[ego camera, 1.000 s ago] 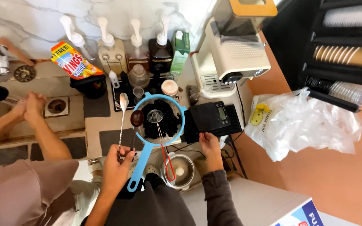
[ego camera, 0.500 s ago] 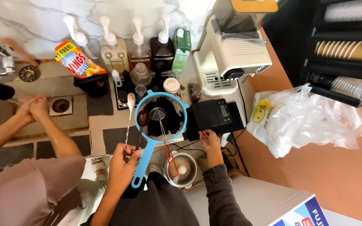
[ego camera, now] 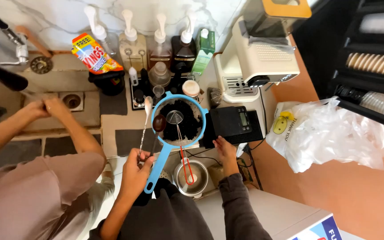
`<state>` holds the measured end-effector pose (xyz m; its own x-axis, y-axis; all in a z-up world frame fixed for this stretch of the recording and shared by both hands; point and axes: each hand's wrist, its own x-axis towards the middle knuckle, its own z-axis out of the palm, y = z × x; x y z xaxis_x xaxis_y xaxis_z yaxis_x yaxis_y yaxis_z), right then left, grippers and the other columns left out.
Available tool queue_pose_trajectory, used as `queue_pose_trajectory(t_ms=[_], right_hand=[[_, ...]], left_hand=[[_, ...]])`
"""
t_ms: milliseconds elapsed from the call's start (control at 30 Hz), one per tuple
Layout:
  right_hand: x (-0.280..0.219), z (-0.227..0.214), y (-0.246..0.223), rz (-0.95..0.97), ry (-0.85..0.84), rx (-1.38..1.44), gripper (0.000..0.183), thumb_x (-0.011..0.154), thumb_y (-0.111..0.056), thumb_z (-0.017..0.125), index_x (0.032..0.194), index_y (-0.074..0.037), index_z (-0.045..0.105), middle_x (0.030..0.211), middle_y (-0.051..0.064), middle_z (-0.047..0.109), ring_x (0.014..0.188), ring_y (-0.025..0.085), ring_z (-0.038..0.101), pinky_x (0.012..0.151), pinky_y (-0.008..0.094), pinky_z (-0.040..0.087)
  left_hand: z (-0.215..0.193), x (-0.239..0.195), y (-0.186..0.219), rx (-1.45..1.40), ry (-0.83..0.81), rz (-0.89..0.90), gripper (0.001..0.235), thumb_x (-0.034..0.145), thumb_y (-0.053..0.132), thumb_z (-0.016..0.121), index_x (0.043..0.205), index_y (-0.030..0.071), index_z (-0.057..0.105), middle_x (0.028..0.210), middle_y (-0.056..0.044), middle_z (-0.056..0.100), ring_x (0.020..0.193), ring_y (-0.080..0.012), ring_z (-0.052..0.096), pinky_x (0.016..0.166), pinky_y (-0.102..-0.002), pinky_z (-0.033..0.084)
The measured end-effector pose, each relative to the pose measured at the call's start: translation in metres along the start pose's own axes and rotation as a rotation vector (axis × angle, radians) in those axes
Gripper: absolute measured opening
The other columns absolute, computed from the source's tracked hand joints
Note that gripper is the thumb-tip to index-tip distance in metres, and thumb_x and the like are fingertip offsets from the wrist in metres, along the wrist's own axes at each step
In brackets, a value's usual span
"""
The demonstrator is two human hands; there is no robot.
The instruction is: The person is preparing a beverage by measuring powders and straining ingredients, followed by cleaning the sink area.
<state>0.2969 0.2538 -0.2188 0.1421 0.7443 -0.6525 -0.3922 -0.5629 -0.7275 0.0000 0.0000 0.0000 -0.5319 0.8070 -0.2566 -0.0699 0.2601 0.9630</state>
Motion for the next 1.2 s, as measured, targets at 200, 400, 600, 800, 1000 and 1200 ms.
queue_pose_trajectory(t_ms=[200,400,600,800,1000,1200], right_hand=[[0.013,0.002,0.001,-0.053,0.055,-0.174,0.047,0.086,-0.005,0.082,0.121,0.018,0.061,0.109,0.038,0.064,0.095,0.042,0.073,0.082,0.041,0.064],[-0.044,0.006,0.018,-0.346,0.098,-0.018,0.042,0.102,-0.02,0.062,0.131,0.01,0.054,0.099,0.02,0.062,0.082,0.023,0.067,0.085,0.036,0.066],[-0.074,-0.061,0.122,-0.323,-0.022,-0.877,0.028,0.095,-0.026,0.063,0.096,-0.001,0.077,0.096,0.024,0.075,0.09,0.039,0.074,0.079,0.049,0.062],[0.001,-0.203,0.284,0.113,-0.773,-1.459,0.079,0.097,-0.067,0.038,0.142,-0.005,0.054,0.147,0.011,0.058,0.131,0.023,0.058,0.108,0.035,0.047],[-0.055,-0.126,0.169,0.54,-0.491,-1.516,0.029,0.096,-0.024,0.067,0.123,-0.013,0.068,0.104,0.007,0.072,0.071,0.014,0.064,0.059,0.025,0.057],[0.05,-0.171,0.24,-0.062,-0.528,-1.9,0.044,0.091,-0.041,0.069,0.095,0.003,0.074,0.086,0.021,0.071,0.07,0.035,0.062,0.071,0.041,0.055]], left_hand=[[0.004,0.009,-0.016,0.053,0.036,-0.063,0.022,0.095,0.009,0.07,0.09,0.009,0.049,0.098,-0.013,0.075,0.06,-0.0153,0.056,0.056,-0.026,0.046],[0.008,0.01,-0.013,0.035,0.011,-0.078,0.021,0.095,0.011,0.07,0.09,0.009,0.05,0.1,-0.013,0.076,0.06,-0.0168,0.059,0.055,-0.028,0.045],[0.006,0.021,-0.011,0.04,0.022,-0.076,0.02,0.095,0.009,0.07,0.09,0.009,0.05,0.103,-0.013,0.077,0.063,-0.0171,0.062,0.058,-0.027,0.045],[0.011,0.021,-0.001,-0.077,-0.04,0.033,0.02,0.092,0.004,0.068,0.088,0.005,0.048,0.09,-0.005,0.067,0.07,-0.0112,0.053,0.065,-0.025,0.046],[0.013,0.026,-0.004,-0.029,-0.072,0.046,0.018,0.091,0.005,0.068,0.09,0.005,0.05,0.094,-0.006,0.069,0.077,-0.0131,0.06,0.068,-0.028,0.051],[0.014,0.027,-0.003,-0.056,-0.106,0.067,0.017,0.091,0.003,0.068,0.091,0.004,0.051,0.092,-0.006,0.066,0.075,-0.0123,0.056,0.069,-0.026,0.051]])
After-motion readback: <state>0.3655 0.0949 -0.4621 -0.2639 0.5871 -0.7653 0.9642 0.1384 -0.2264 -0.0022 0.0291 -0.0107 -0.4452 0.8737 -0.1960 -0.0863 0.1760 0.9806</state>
